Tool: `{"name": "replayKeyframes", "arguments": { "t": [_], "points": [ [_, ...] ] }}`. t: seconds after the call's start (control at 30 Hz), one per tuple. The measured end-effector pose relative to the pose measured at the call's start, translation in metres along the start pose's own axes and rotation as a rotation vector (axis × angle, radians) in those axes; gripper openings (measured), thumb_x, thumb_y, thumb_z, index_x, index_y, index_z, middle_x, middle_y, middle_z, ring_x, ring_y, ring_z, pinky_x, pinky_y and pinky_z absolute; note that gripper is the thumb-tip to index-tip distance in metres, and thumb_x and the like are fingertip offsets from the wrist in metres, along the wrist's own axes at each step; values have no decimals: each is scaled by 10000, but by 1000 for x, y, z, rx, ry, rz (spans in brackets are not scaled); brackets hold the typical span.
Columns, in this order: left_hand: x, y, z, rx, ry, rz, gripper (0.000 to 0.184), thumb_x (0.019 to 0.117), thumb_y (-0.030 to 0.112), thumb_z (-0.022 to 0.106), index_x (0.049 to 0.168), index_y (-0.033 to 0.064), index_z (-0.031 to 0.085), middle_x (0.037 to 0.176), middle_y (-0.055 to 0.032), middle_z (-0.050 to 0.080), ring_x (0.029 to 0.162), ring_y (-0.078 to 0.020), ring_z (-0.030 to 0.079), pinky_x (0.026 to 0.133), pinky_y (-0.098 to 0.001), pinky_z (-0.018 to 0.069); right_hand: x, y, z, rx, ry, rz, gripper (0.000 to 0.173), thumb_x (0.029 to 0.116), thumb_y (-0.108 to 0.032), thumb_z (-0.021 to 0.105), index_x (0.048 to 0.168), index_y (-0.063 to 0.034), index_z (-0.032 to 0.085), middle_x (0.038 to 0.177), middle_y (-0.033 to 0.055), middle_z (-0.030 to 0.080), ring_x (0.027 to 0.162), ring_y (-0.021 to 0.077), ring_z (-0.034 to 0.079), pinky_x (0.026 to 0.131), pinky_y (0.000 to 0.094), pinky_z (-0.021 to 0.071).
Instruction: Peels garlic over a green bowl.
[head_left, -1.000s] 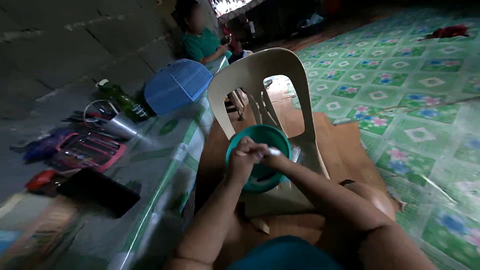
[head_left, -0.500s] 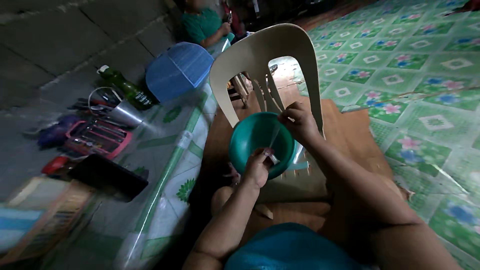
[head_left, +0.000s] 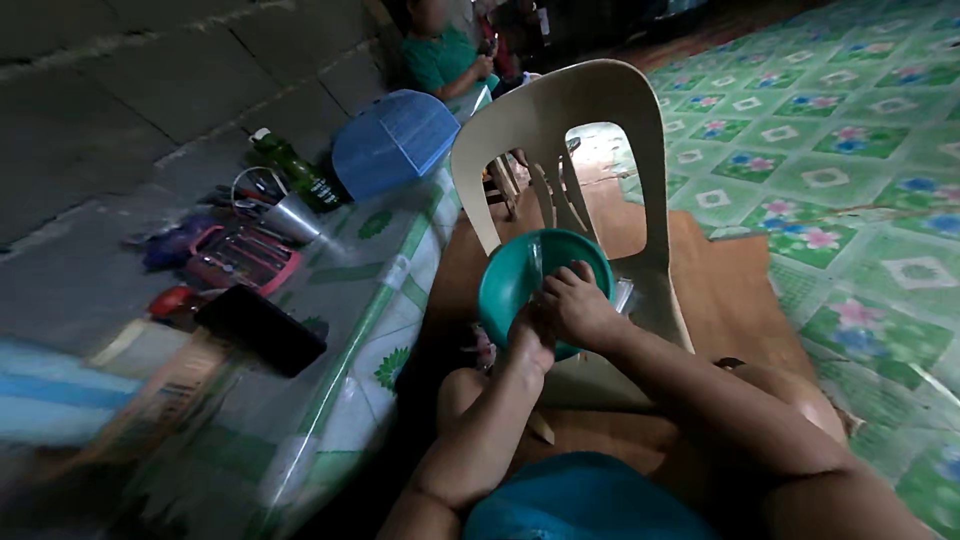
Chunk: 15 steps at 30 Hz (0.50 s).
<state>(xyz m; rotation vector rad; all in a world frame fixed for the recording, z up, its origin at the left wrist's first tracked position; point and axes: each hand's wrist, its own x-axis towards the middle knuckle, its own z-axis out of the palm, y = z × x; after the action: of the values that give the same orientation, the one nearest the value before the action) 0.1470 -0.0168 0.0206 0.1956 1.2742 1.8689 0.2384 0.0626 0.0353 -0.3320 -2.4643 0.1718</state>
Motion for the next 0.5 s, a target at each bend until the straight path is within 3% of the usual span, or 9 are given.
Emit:
{"name": "replayKeyframes", "arguments": {
  "t": [0.2,0.27,0.4,0.5],
  "points": [
    [-7,-3,-4,-38,26,38,248,1104,241,405,1111,61,575,906,-89,618,805,-181,622,737,-344,549,4,-10,4,91,-113,120,217,977,-171,614,1094,-62,760,1078,106,721,1133,320,638,1125,623,344],
    [-7,-6,-5,34,49,98,199,1095,199,438,1085,52,572,874,-80,610,772,-165,612,725,-327,546,3,-10,8,175,-62,168,193,944,-171,647,1033,-57,775,1053,108,731,1098,322,645,1088,614,370],
    [-6,-7,-17,376,36,273,199,1037,152,594,1149,-6,639,1060,-113,668,974,-169,635,891,-343,532,3,1,12,278,52,275,170,867,-191,735,807,-32,740,930,111,729,993,317,661,991,608,420],
    [-2,-2,-32,538,-138,373,189,1028,131,585,1132,-10,657,1087,-108,678,1028,-149,641,940,-331,532,6,11,0,442,-127,405,217,892,-219,774,862,-6,747,998,144,720,1076,344,627,1048,636,363]
  ]
}}
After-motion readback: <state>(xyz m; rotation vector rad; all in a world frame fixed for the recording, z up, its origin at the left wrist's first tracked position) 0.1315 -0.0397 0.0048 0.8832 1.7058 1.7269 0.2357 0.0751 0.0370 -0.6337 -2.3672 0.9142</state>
